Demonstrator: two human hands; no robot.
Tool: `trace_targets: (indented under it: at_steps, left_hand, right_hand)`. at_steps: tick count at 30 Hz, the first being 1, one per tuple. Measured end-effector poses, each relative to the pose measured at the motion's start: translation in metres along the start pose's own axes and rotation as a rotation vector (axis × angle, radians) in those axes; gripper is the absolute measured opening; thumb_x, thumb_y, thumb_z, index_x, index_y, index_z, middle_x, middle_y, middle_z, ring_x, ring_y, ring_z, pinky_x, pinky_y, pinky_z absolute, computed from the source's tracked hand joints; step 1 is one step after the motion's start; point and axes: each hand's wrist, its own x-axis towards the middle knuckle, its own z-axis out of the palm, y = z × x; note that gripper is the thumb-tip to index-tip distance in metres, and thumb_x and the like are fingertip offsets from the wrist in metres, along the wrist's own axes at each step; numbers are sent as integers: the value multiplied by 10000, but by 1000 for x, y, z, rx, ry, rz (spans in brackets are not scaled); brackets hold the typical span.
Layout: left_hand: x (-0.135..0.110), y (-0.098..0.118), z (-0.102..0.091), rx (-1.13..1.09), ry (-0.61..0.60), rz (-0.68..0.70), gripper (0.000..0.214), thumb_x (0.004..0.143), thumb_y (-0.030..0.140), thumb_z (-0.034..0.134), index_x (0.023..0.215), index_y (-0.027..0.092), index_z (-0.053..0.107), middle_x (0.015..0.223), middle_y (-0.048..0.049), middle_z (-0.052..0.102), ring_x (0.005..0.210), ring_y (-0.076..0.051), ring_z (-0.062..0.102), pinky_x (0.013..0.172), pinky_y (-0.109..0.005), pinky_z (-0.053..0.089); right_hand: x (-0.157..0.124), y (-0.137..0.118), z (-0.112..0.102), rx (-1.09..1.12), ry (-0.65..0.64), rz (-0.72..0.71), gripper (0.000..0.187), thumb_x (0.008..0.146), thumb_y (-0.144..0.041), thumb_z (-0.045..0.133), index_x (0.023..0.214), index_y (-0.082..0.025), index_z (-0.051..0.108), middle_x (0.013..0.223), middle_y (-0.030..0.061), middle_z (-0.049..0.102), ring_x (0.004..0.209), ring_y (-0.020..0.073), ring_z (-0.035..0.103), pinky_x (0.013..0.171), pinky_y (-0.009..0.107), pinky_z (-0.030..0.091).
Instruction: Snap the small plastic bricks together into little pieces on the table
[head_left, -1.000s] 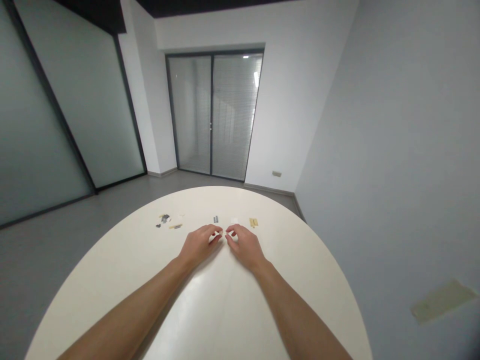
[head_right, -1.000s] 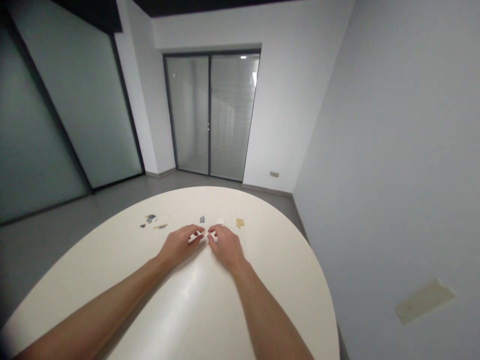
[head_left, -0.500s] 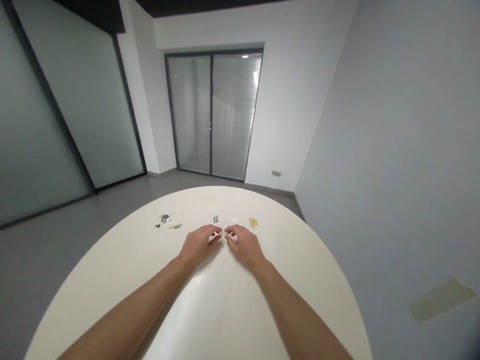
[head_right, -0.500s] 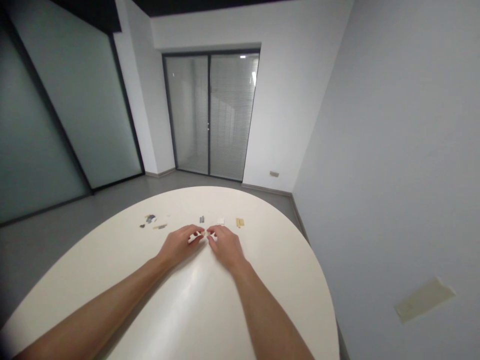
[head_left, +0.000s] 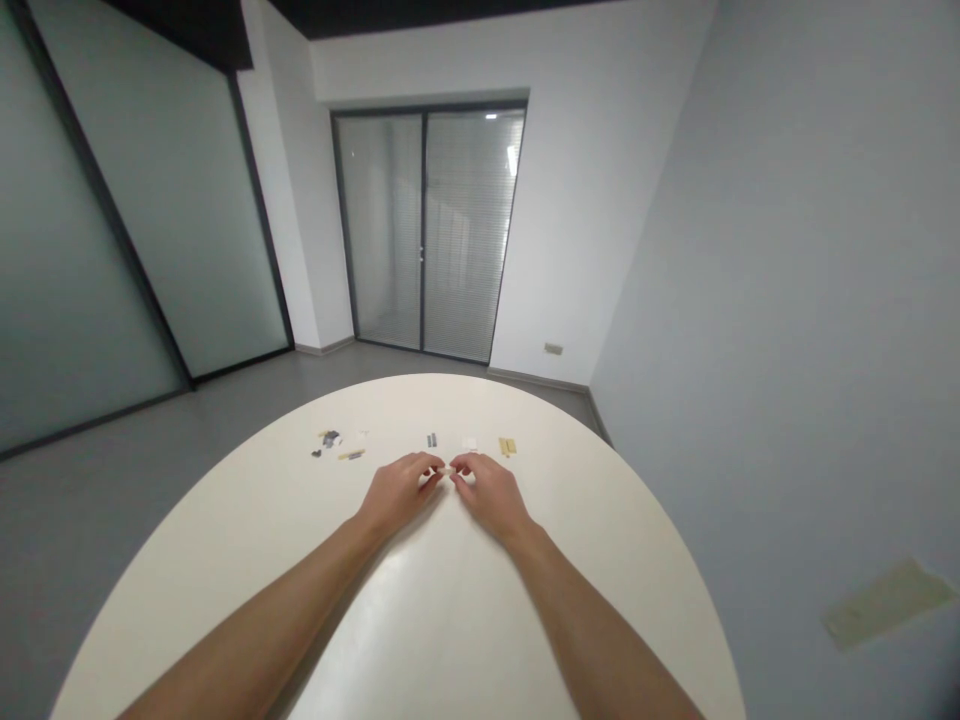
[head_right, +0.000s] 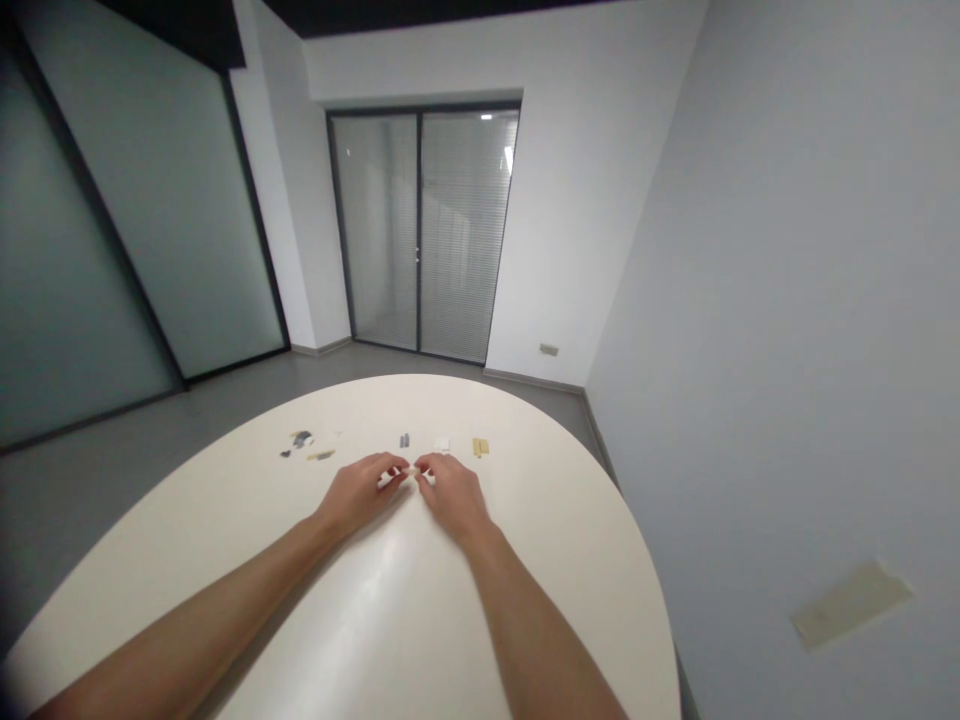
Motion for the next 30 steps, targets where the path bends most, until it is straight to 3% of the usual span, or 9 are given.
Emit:
trace_targets:
  at_steps: [18,30]
  left_hand:
    - [-1,-1,0,0,-32,-5,208,923,309,530,1017,276,712,985,-3,749,912,-179,683,771,-271,500]
    - [1,5,-5,-7,-67,79,304,978,359,417,1092,310,694,1042,13,730,935,-164,679,760,-255,505]
  right_hand:
    - [-1,0,-2,-35,0,1,109,889,-156,592,954,-234,631,938,1,685,923,168,623,816,280,447]
    - [1,2,1,-23,26,-39,89,894,-169,608,954,-229,635,947,11,692,926,173,628,838,285,455]
